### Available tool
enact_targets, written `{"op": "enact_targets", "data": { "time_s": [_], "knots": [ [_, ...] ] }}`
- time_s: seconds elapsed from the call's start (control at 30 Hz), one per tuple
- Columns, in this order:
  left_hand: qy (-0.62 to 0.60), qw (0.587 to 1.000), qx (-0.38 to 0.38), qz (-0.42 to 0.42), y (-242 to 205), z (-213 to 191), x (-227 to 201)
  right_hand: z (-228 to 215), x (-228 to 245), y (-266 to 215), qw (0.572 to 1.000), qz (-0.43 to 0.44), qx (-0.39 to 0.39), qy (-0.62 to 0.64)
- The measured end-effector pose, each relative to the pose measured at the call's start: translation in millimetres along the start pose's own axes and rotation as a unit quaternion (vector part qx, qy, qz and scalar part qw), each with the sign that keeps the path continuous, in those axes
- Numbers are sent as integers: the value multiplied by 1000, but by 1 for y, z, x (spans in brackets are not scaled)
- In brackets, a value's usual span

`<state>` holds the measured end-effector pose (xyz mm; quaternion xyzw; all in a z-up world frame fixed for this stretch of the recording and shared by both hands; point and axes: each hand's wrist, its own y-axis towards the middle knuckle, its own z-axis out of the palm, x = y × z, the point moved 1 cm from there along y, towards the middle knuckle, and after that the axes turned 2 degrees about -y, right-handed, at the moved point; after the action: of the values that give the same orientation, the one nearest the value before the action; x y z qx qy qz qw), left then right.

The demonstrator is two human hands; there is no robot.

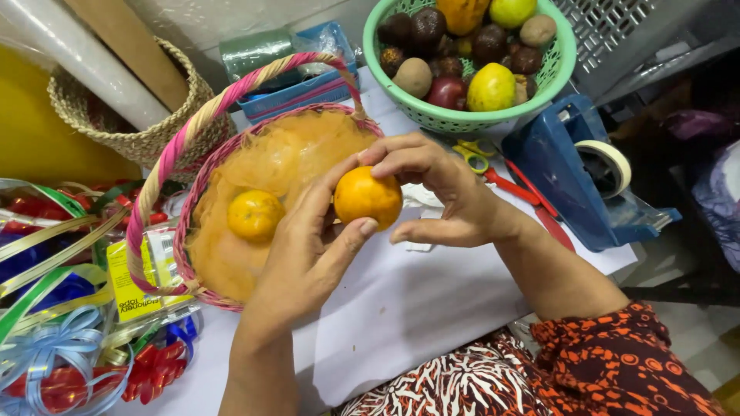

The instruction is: Cleaning individual fruits with a cloth and arranging them into a decorative gift basket.

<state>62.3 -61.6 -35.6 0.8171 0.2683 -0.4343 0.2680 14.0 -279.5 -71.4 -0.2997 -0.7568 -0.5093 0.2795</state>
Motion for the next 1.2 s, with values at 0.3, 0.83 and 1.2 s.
{"op": "enact_targets", "data": {
  "time_s": [0.3, 0.83, 1.2],
  "knots": [
    [-229, 969, -67, -69, -14, 29, 35, -37, -72, -61, 889, 166, 118, -409],
    [-327, 944, -41, -4, -39, 60, 70, -31, -89, -76, 902, 223, 199, -312],
    [-347, 933, -81, -52, -39, 73, 71, -13, -60, -61, 969, 112, -163, -145]
  ]
}}
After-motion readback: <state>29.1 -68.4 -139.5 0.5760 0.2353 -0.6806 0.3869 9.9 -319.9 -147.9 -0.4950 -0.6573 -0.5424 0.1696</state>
